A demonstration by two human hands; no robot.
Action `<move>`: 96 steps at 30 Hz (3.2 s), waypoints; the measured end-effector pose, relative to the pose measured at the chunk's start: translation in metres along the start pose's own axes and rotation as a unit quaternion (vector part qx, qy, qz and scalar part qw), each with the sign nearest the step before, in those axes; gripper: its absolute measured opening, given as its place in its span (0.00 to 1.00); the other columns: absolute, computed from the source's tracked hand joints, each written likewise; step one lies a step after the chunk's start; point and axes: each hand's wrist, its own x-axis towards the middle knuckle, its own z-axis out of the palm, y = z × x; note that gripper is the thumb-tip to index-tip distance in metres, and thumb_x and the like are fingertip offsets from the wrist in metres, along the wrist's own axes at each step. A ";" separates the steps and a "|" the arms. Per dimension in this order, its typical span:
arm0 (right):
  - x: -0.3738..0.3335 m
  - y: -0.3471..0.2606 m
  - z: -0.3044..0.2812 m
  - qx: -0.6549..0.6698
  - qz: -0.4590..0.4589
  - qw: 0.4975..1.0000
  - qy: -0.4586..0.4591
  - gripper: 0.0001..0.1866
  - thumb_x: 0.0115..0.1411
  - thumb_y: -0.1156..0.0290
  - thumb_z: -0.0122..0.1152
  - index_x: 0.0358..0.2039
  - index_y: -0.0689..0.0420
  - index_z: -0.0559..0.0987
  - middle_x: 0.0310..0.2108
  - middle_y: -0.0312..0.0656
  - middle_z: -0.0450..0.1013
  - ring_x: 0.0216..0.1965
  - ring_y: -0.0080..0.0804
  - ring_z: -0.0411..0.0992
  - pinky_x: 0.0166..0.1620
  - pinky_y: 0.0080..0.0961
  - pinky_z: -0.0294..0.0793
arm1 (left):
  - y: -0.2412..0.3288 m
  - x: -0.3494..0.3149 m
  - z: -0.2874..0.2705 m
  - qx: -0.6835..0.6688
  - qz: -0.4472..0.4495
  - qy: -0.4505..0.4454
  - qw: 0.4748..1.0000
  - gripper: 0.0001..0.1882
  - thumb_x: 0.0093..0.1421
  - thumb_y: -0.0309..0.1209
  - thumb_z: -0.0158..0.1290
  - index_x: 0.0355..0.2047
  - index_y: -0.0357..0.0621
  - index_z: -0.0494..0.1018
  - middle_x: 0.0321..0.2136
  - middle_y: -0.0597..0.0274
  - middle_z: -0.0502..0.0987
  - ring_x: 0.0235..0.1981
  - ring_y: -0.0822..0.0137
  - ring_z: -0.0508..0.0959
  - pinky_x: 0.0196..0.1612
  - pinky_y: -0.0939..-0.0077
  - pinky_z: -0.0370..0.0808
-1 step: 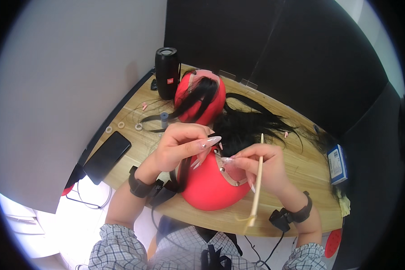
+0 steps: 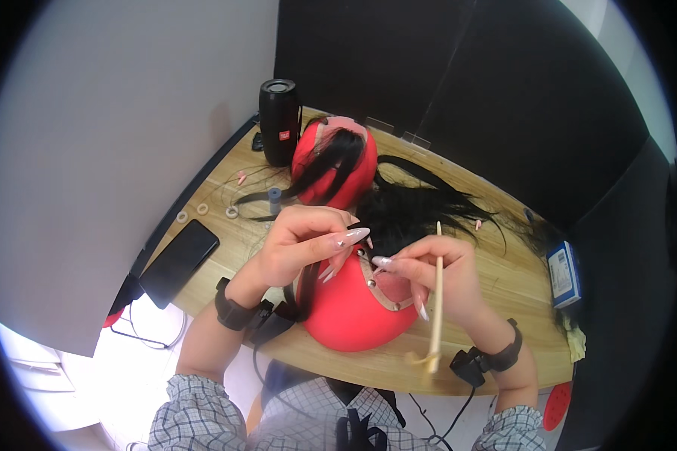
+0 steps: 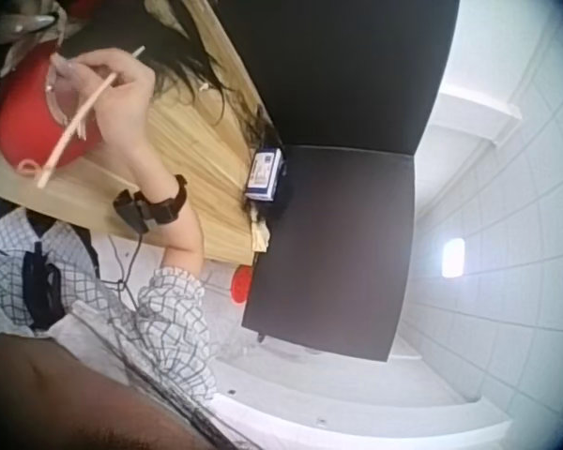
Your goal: Manually attaching hair strands to a wig base using a small tool.
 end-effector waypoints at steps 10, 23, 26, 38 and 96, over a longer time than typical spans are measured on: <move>0.017 -0.031 -0.012 0.241 -0.128 0.961 -0.034 0.06 0.63 0.71 0.54 0.37 0.60 0.72 0.15 0.34 0.68 0.14 0.20 0.68 0.41 0.38 0.81 | -0.004 -0.005 0.008 -0.090 -0.072 -0.060 0.992 0.12 0.62 0.28 0.48 0.22 0.36 0.71 0.17 0.64 0.71 0.19 0.76 0.69 0.29 0.80 0.67; 0.047 -0.062 -0.087 0.287 -0.258 0.922 -0.026 0.12 0.64 0.71 0.47 0.46 0.61 0.68 0.19 0.28 0.60 0.22 0.17 0.62 0.62 0.57 0.58 | 0.000 -0.003 0.015 -0.103 -0.063 -0.094 0.988 0.13 0.61 0.28 0.48 0.20 0.35 0.70 0.17 0.64 0.70 0.20 0.75 0.68 0.25 0.80 0.62; 0.053 -0.062 -0.111 0.297 -0.272 0.915 0.003 0.10 0.64 0.74 0.46 0.45 0.61 0.69 0.20 0.30 0.61 0.22 0.18 0.62 0.63 0.57 0.56 | -0.002 -0.002 0.016 -0.092 -0.051 -0.090 0.990 0.14 0.62 0.28 0.48 0.19 0.35 0.70 0.17 0.63 0.70 0.20 0.75 0.68 0.26 0.80 0.62; 0.069 0.052 -0.218 0.233 -0.053 0.964 0.116 0.08 0.61 0.74 0.53 0.41 0.58 0.72 0.20 0.32 0.65 0.23 0.22 0.68 0.59 0.52 0.64 | -0.004 0.000 0.019 -0.146 -0.042 -0.018 0.988 0.13 0.63 0.29 0.46 0.23 0.36 0.71 0.19 0.59 0.73 0.22 0.69 0.74 0.44 0.67 0.72; 0.114 -0.013 -0.125 0.320 -0.153 0.932 0.080 0.16 0.60 0.74 0.55 0.49 0.64 0.72 0.24 0.32 0.68 0.26 0.19 0.65 0.61 0.46 0.65 | -0.005 -0.006 0.014 -0.203 -0.057 -0.027 0.977 0.13 0.62 0.27 0.47 0.22 0.33 0.73 0.19 0.55 0.74 0.23 0.66 0.75 0.41 0.66 0.72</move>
